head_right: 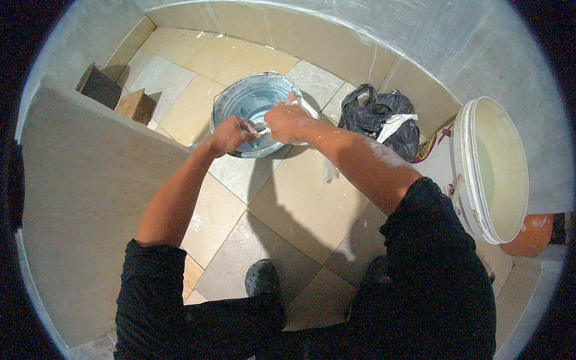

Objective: The person applies paint to a wall with a brush, then wipes the brush with a cloth and stirs liquid in a bucket on the floor.

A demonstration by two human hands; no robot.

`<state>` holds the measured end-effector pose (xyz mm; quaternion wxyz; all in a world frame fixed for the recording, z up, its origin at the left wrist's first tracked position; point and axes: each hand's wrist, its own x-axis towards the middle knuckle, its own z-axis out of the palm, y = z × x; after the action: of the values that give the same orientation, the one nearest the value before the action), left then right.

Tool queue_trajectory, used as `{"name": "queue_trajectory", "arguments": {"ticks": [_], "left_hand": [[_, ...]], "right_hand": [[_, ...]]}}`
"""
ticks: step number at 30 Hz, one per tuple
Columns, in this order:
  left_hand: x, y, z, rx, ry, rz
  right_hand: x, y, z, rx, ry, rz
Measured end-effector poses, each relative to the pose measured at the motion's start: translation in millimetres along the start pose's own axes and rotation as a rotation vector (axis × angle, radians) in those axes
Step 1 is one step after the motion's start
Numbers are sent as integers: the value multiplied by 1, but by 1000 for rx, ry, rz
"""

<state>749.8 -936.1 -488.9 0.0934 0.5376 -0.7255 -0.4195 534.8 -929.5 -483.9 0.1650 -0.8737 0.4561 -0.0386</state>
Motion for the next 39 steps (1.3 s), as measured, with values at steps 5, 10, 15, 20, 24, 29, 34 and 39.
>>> {"name": "queue_trajectory", "arguments": {"ticks": [5,10,15,20,24,29,34,39], "left_hand": [[-4,2,-4,61,14,36],[-2,-3,-6,108,24,70],[-2,-1,-11,88,-23,11],[-4,4,-14,19,-23,-48],[-12,1,-15,73,-9,86],[-24,-4,-14,225,78,188],[-25,-1,-12,182,114,147],[-23,-14,-11,116,152,160]], "right_hand": [[3,0,0,-59,6,-46],[2,-2,-2,-65,-25,-41],[2,-1,-2,-61,-11,-57],[4,2,0,-82,-30,-60],[0,8,8,-30,73,-105],[-5,5,0,39,33,-118],[-8,0,0,-29,27,-27],[-10,-13,-4,-106,-39,-9]]}}
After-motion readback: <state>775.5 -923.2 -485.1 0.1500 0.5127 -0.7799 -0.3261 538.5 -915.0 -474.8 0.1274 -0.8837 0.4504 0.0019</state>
